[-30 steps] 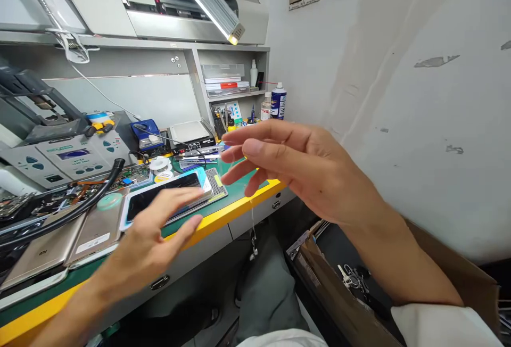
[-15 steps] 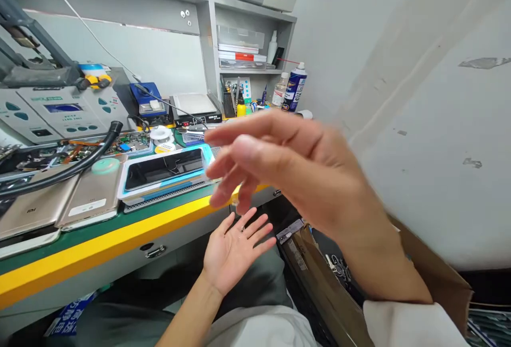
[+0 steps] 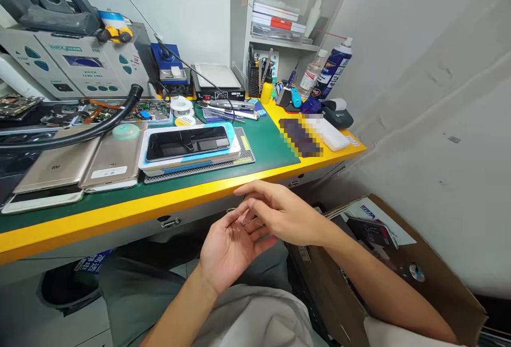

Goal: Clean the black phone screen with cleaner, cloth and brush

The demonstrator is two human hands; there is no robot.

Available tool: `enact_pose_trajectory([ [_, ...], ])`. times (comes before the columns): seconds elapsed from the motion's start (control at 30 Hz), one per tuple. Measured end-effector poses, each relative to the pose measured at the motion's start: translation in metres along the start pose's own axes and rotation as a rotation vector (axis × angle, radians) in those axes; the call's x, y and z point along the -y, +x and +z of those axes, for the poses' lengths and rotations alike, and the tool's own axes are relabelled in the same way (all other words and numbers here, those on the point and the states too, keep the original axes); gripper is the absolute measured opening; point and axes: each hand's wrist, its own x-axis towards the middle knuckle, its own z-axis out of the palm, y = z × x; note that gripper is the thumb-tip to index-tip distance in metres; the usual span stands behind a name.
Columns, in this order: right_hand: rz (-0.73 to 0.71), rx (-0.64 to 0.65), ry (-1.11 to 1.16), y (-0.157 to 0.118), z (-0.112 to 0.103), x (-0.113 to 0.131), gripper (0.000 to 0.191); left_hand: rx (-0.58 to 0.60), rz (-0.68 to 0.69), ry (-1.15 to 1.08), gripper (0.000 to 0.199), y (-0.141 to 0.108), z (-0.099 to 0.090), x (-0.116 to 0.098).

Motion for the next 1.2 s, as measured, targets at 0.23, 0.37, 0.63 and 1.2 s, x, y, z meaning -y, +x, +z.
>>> enact_pose_trajectory([
  [0.23, -0.037, -0.041, -0.279, 0.004, 0.009, -0.015, 0.031, -0.07, -0.063, 0.04, 0.036, 0.003, -0.005, -0.005],
  [0.37, -0.047, -0.129, -0.082, 0.009, 0.004, -0.018, 0.03, -0.106, -0.075, 0.093, 0.044, 0.004, -0.012, -0.005],
  [0.63, -0.037, -0.126, 0.429, 0.015, 0.01, -0.032, 0.035, -0.124, 0.152, 0.094, 0.025, 0.006, -0.014, 0.002],
  [1.2, -0.033, -0.353, 0.048, -0.005, 0.005, -0.039, 0.033, -0.136, 0.036, 0.183, 0.05, 0.005, -0.031, 0.002],
])
